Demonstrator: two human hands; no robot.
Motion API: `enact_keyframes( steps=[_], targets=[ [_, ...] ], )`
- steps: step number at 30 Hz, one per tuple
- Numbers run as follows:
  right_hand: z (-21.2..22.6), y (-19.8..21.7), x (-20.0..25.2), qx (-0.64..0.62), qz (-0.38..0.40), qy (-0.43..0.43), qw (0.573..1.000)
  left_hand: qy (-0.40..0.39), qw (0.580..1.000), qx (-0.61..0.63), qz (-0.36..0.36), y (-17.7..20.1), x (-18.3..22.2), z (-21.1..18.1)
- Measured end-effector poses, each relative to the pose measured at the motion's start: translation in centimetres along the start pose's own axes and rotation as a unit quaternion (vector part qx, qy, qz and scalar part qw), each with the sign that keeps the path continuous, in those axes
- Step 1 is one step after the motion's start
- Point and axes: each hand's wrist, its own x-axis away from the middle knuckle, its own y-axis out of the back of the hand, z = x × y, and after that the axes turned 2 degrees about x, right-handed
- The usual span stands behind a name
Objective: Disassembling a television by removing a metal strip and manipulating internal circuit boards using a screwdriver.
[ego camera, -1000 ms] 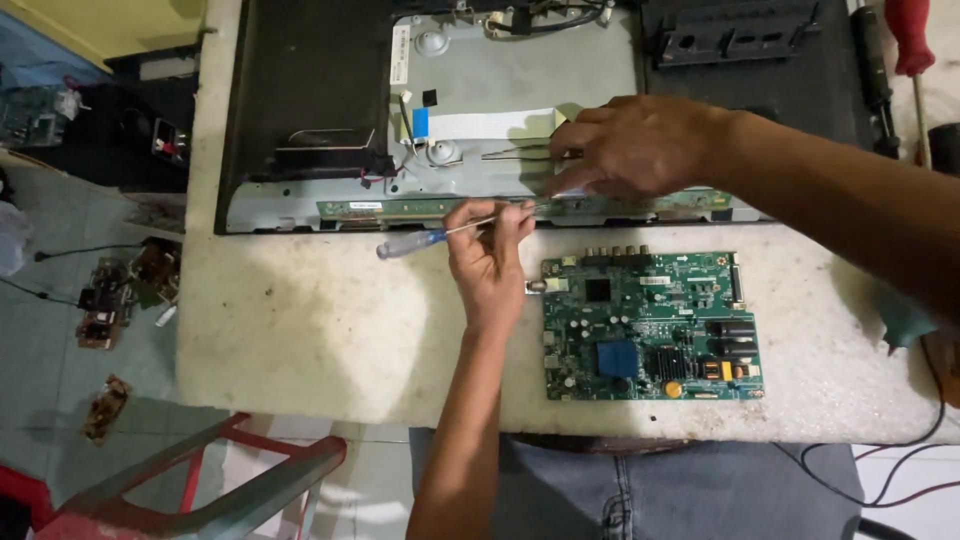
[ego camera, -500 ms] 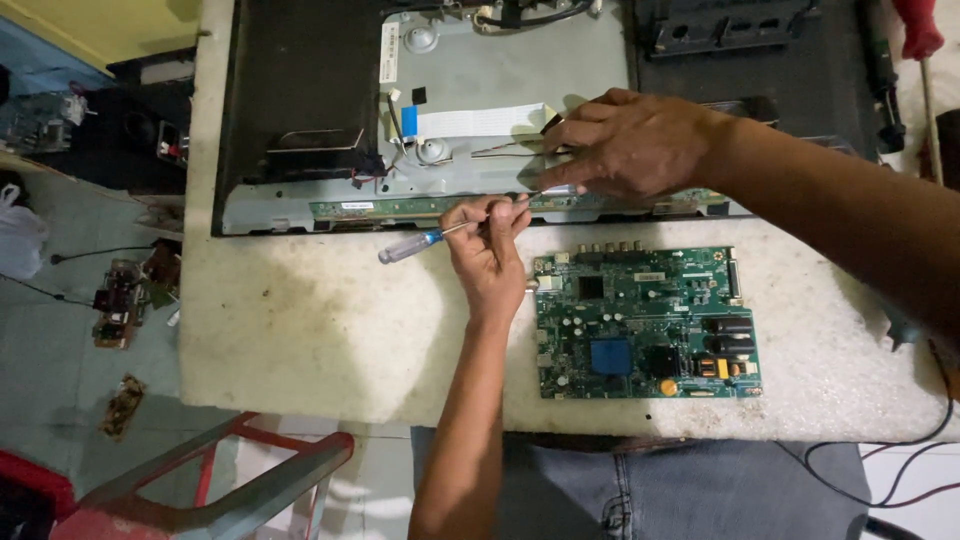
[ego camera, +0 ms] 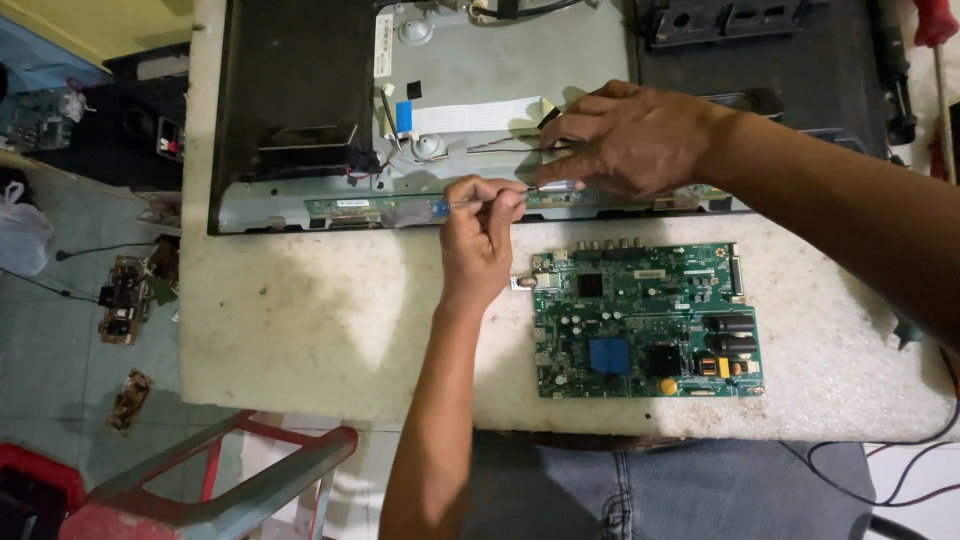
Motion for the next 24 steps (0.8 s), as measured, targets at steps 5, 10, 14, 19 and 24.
enact_keyframes(
  steps=[5, 10, 14, 19, 24],
  targets=[
    [-0.2, 0.0, 0.0, -0.032, -0.001, -0.002, 0.999, 0.032, 0.999, 0.001, 0.006, 0.7, 0.0, 0.1],
    [0.0, 0.2, -0.1, -0.02, -0.007, 0.008, 1.0, 0.036, 0.997, 0.069, -0.001, 0.7, 0.7, 1.0],
    [0.0, 0.3, -0.2, -0.012, -0.008, 0.01, 1.0, -0.027, 0.998, 0.037, 0.03, 0.7, 0.9, 1.2],
    [0.0, 0.3, -0.3, -0.022, 0.025, -0.003, 0.999, -0.049, 0.997, 0.04, 0.046, 0.6, 1.0, 1.8],
    [-0.1, -0.1, -0.3, -0.008, 0.027, 0.001, 1.0, -0.081, 0.994, -0.006, 0.067, 0.6, 0.9, 1.6]
  ],
)
